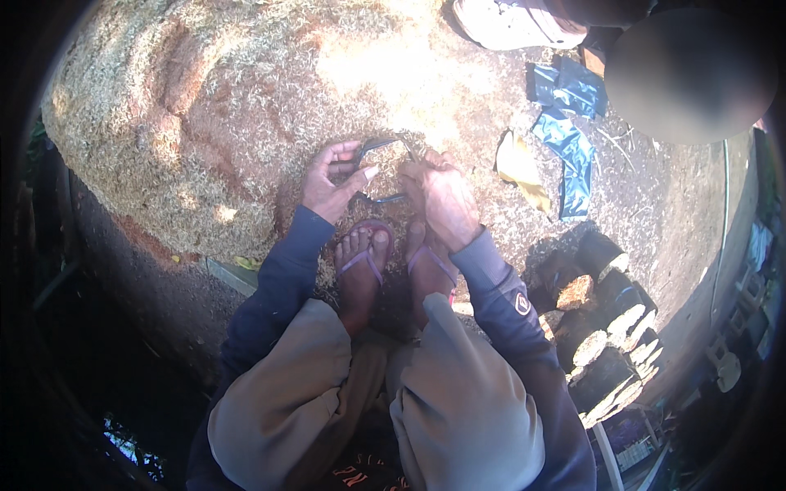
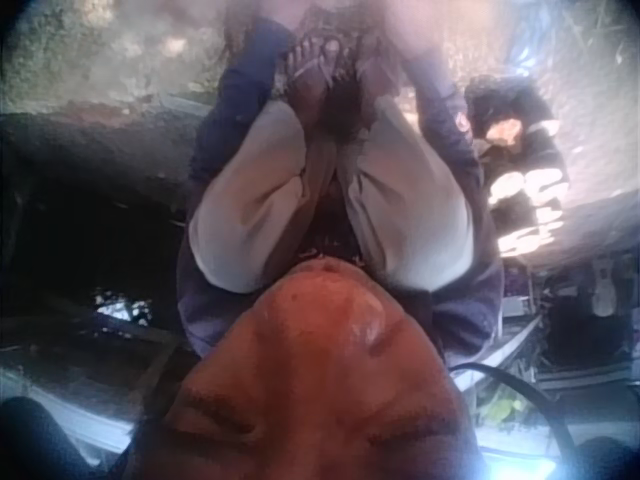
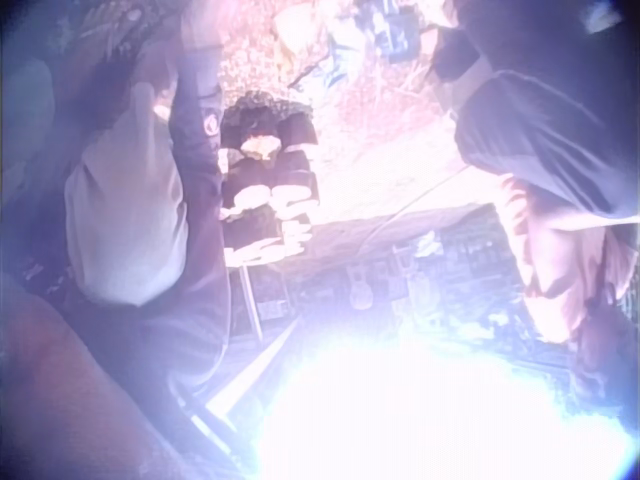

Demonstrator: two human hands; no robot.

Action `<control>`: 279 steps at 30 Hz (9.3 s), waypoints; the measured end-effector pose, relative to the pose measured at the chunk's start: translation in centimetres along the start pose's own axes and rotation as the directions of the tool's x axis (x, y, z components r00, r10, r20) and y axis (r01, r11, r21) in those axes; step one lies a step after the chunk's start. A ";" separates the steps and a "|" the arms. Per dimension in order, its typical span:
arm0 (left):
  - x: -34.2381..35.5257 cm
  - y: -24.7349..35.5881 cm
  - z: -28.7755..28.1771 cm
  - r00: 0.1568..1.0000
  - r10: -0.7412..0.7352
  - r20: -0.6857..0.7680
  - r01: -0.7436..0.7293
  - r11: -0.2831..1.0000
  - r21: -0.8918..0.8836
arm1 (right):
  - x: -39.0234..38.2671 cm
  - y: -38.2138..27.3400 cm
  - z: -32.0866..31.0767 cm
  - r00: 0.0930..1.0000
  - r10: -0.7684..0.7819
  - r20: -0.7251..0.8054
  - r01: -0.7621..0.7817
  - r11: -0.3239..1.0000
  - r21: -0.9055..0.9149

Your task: The person sits on the ground and packs cylindrical substrate blocks into small black plastic bags. They open each bag, place a block inside, and set the filled bag aside. A stack of blocks and several filled bags are visible nearby.

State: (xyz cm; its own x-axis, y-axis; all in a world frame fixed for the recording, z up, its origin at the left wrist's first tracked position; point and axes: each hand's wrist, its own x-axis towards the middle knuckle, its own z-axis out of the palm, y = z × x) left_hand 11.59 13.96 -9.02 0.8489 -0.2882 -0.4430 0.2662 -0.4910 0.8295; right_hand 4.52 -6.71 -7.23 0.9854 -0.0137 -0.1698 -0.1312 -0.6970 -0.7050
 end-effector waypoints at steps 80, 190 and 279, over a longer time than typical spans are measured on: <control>-0.3 1.1 -0.9 0.992 0.068 -0.103 -0.068 0.998 0.000 | -1.6 -6.0 0.6 0.940 0.077 0.333 0.073 0.907 -0.415; -1.4 2.3 0.4 0.999 0.042 -0.008 -0.040 0.991 0.130 | 1.3 1.8 -5.7 0.982 -0.134 0.132 0.125 0.989 0.073; -2.4 1.5 -0.8 0.929 0.309 0.206 -0.354 0.904 0.241 | 0.2 -1.7 -3.5 0.903 0.044 0.427 -0.081 0.994 0.068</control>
State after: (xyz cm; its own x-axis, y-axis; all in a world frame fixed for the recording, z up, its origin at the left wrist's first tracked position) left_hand 10.32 14.55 -6.40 0.7767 -0.5883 -0.2250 -0.1698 -0.5396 0.8246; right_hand 5.29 -8.05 -3.65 0.8376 0.2632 -0.4787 -0.2176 -0.6429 -0.7344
